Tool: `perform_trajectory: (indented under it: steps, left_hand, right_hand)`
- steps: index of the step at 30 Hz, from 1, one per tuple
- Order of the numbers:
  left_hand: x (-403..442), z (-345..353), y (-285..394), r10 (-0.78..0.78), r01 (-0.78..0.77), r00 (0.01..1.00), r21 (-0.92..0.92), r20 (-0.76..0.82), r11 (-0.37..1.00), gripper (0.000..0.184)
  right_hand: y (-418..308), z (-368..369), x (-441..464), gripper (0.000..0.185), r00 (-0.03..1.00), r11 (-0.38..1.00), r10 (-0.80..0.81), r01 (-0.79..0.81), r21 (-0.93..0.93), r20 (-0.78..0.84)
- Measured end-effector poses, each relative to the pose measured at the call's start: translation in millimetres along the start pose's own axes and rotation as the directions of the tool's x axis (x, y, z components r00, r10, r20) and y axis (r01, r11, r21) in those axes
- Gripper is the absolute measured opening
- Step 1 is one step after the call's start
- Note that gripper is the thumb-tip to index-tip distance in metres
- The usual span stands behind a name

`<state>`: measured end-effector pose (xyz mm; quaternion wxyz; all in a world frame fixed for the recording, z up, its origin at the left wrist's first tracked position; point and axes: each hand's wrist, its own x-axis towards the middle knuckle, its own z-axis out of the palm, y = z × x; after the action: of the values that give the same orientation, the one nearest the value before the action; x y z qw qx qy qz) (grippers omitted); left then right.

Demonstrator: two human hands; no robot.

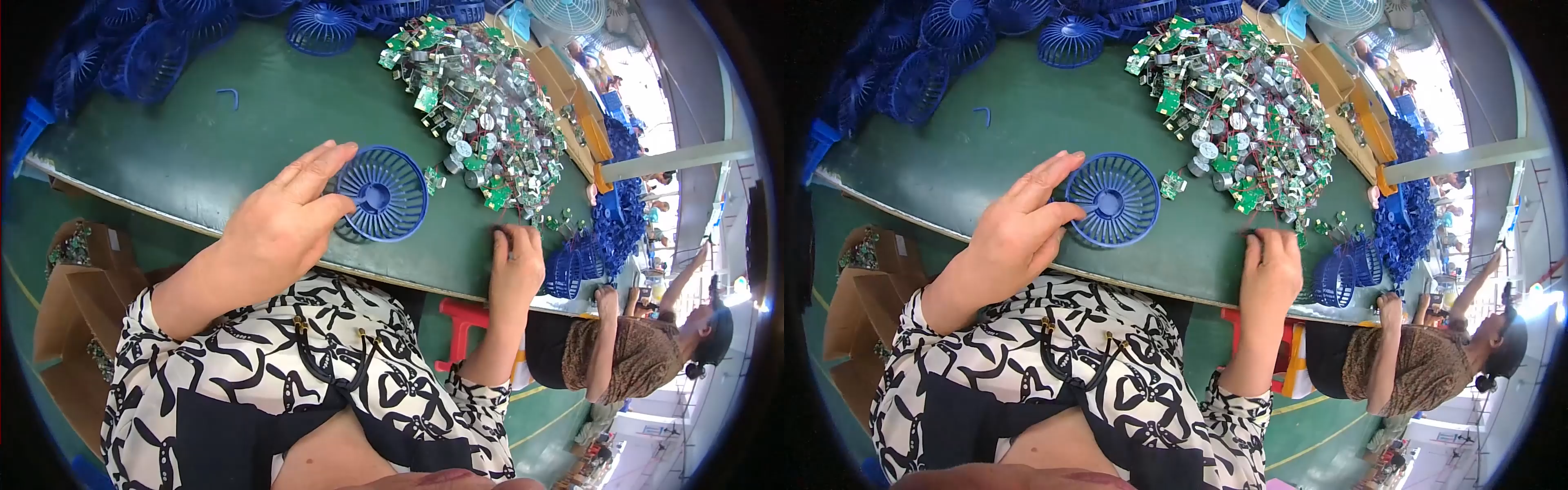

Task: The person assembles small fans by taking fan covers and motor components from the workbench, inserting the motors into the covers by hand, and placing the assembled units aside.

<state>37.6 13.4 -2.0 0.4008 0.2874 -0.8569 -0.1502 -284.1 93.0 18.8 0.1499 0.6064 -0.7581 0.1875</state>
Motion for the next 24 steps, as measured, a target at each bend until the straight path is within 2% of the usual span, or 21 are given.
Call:
perform_trajectory:
  steps: [2, 5, 10, 14, 17, 20, 21, 23, 24]
  left_hand:
    - [-0.1, -0.7, -1.1, 0.019, -0.019, 1.000, -0.003, 0.007, 1.000, 0.025]
    - [-1.3, -1.2, -4.3, 0.029, -0.029, 0.999, -0.035, 0.028, 0.999, 0.026]
    - [2.0, 1.4, -3.4, 0.044, -0.042, 0.999, -0.084, 0.021, 0.996, 0.027]
    - [-0.2, -0.5, -5.9, 0.017, -0.014, 1.000, -0.153, 0.019, 0.988, 0.026]
    - [-0.7, 0.4, -7.3, 0.011, -0.009, 1.000, -0.196, 0.013, 0.980, 0.026]
    - [0.6, 2.4, -7.4, 0.018, -0.016, 1.000, -0.197, 0.013, 0.980, 0.025]
    - [1.7, 2.3, -7.8, 0.021, -0.017, 1.000, -0.194, 0.019, 0.981, 0.025]
    - [1.8, 0.0, -7.3, 0.032, -0.023, 0.999, -0.199, 0.044, 0.980, 0.025]
    - [2.4, -1.1, -6.9, 0.036, -0.023, 0.998, -0.207, 0.059, 0.978, 0.025]
  right_hand:
    - [13.4, -0.7, 9.0, 0.015, 0.999, 0.992, 0.031, -0.028, -0.122, 0.021]
    - [13.9, -14.2, 12.8, 0.016, 0.999, 0.995, -0.036, 0.032, -0.092, -0.038]
    - [4.5, -10.7, 50.8, 0.017, 0.980, 0.996, -0.068, 0.078, 0.047, -0.186]
    - [19.2, 7.4, 79.4, 0.014, 0.991, 0.980, -0.102, 0.116, 0.163, -0.089]
    - [22.9, 12.0, 84.5, 0.010, 0.993, 0.962, -0.089, 0.107, 0.251, -0.081]
    - [15.6, 0.1, 80.5, 0.005, 0.961, 0.880, -0.042, 0.166, 0.445, -0.275]
    - [10.7, -7.4, 78.5, 0.002, 0.936, 0.898, -0.027, 0.177, 0.402, -0.350]
    - [4.8, -16.1, 71.4, 0.002, 0.895, 0.822, 0.069, 0.199, 0.534, -0.440]
    - [3.7, -17.5, 64.8, 0.003, 0.892, 0.782, 0.155, 0.153, 0.604, -0.426]
